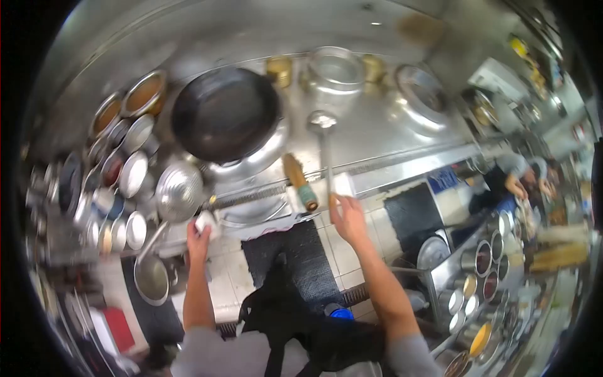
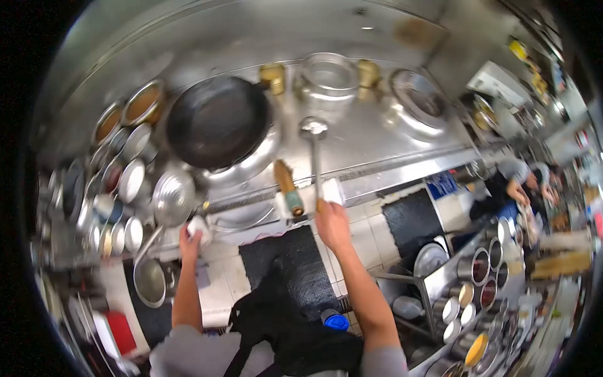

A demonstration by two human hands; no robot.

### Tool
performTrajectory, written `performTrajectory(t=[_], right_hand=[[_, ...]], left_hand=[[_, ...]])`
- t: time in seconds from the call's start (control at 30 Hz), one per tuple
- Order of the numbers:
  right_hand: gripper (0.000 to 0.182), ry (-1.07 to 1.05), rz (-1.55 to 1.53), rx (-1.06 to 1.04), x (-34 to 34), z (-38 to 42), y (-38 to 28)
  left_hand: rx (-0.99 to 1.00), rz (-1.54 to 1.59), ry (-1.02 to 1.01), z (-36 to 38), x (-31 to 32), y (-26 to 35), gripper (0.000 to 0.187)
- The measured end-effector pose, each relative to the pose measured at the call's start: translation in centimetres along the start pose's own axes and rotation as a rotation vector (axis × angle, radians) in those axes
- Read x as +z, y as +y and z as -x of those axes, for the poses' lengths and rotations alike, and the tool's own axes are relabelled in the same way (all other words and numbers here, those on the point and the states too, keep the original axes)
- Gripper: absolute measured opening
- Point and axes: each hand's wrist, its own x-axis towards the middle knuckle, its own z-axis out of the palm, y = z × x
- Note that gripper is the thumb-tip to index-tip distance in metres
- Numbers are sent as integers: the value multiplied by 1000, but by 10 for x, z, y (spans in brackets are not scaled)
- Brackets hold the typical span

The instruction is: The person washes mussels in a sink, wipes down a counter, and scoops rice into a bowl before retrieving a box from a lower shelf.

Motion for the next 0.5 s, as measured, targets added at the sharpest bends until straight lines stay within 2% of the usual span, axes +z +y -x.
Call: performTrajectory(t=[0.03,0.07,0.1,0.17,0.2,0.23,0.27,0.3,0.4,0.47,0.5], right_hand=[[40,-2,36,22,18,-33,4],[43,-39,35,112,33,-63,4],[47,-85,101,204,51,-93,7],[60,-146,242,364,90,-140,18],[66,-189,275,409,116,-156,35],[69,-245,411,438,126,-168,35],[72,-299,410,456,134,-178,41],[56,-287,369,478,130,-183,39],[56,-277,255,579,122,-193,42],[58,-207,52,543,110,-195,54],[60,-223,44,508,103,-193,65]], left_hand=[[59,63,-7,-2,1,0,60],[91,-75,14,-17,-5,-31,57],[46,35,30,-10,2,2,55],[134,35,-9,-24,4,-6,51],[88,116,-48,-26,5,-5,51],[41,-14,-12,-30,2,-19,53],[58,-162,61,-25,12,-2,54],[73,-321,154,-9,12,20,55],[79,-368,197,9,11,11,60],[-49,-522,303,10,20,26,60],[-54,-533,305,4,21,32,60]])
